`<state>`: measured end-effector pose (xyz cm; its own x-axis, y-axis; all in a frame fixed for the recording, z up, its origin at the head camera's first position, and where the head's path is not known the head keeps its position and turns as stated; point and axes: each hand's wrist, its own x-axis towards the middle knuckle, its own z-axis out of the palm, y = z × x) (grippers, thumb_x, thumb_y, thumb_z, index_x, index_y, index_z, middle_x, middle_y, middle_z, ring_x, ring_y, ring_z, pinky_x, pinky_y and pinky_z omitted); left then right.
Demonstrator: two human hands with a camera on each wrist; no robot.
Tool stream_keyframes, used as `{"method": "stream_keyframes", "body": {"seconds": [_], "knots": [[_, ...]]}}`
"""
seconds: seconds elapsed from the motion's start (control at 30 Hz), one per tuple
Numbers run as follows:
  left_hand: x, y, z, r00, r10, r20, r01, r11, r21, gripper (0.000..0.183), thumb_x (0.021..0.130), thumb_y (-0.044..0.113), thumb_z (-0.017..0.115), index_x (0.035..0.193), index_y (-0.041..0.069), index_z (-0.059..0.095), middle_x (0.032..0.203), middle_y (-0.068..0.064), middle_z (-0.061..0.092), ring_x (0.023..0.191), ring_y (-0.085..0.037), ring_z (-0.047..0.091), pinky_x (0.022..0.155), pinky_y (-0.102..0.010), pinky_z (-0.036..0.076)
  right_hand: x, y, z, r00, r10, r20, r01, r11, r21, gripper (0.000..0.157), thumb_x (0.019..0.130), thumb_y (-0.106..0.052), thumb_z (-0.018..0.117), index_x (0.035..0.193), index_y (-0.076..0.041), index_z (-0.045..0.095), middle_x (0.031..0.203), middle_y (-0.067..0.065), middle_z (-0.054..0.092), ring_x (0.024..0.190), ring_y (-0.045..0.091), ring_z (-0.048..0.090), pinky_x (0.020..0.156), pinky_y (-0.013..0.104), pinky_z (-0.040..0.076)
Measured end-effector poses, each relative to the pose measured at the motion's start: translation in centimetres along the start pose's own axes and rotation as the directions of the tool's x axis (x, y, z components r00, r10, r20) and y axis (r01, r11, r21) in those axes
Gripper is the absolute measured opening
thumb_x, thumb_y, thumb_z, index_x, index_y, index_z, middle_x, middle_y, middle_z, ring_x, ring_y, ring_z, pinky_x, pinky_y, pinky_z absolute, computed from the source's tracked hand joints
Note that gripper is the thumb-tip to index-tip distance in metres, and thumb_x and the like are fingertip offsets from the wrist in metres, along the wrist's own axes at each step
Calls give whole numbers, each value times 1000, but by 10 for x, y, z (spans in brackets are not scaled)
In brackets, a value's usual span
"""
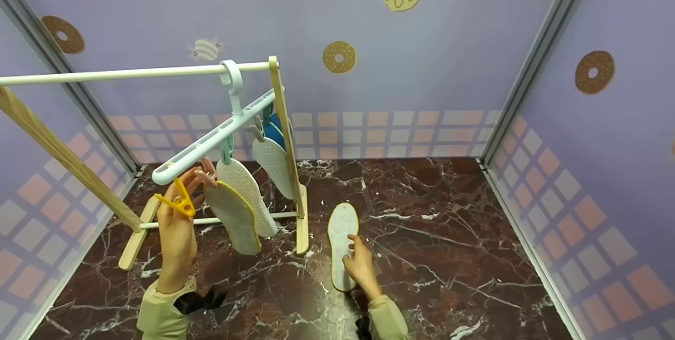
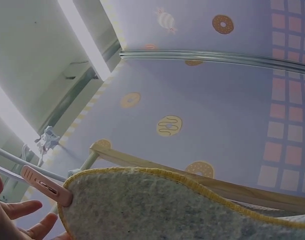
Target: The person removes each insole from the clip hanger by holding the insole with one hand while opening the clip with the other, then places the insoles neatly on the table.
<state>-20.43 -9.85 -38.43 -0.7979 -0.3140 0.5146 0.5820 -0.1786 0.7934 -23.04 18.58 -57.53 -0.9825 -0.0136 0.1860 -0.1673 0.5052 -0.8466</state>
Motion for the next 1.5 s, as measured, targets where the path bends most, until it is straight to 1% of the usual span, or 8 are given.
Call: {"method": "stream_keyframes", "body": {"seconds": [0.37,0.63,0.77,0.87,0.97,1.13,1.33,1.5], "knots": [[3,-1,-2,999,5,47,-6,1000,13,48,94,21,42,125,-15,36,111,14,55,110,0,47,98,-16,34,-1,-8,4,1000,-22,-19,23,999,45,38,76,8,53,114,8,49,98,34,58,89,41,59,76,45,50],[3,-5,-3,998,10,61,-10,1000,-1,61,89,28,49,128,-16,32,114,14,53,112,0,45,99,-16,32,-4,-13,5,999,-34,-25,35,998,46,35,79,6,52,114,5,50,100,32,59,91,41,60,76,46,50],[2,-3,-3,998,-7,62,5,1000,31,48,91,8,48,128,-16,30,118,12,52,111,2,45,99,-15,32,-6,-15,6,997,-68,-24,70,996,55,33,82,4,52,115,6,49,101,31,59,91,41,60,76,45,50],[2,-2,-3,997,-2,76,-3,998,69,48,84,-7,43,128,-17,28,121,8,51,112,3,44,100,-14,31,-8,-22,5,995,-103,-16,104,992,75,32,85,2,52,116,6,48,103,31,59,89,42,60,75,46,50],[2,-2,-4,996,21,91,-29,995,95,49,82,-10,42,128,-18,27,123,8,51,112,4,44,100,-14,31,-8,-27,6,992,-125,-10,125,988,86,31,87,-3,52,118,3,48,105,27,59,90,40,60,73,46,51],[3,-5,-5,991,74,115,-85,992,91,50,88,-1,47,127,-21,24,121,15,48,112,6,44,100,-12,30,-7,-28,9,990,-138,0,137,986,96,32,90,-11,52,121,-3,48,108,22,60,91,37,61,71,43,51],[3,-5,-5,991,50,123,-59,996,71,57,86,4,52,127,-23,21,113,22,48,106,6,46,96,-10,33,-9,-34,10,992,-126,1,125,988,93,32,91,-14,50,121,-5,48,109,19,61,90,33,60,69,34,51],[4,-8,-3,987,76,141,-71,997,-44,67,86,12,57,126,-26,19,113,20,49,109,6,45,99,-9,31,-11,-39,11,993,-117,5,116,989,93,32,92,-17,48,122,-7,47,110,16,62,93,31,60,70,30,50]]}}
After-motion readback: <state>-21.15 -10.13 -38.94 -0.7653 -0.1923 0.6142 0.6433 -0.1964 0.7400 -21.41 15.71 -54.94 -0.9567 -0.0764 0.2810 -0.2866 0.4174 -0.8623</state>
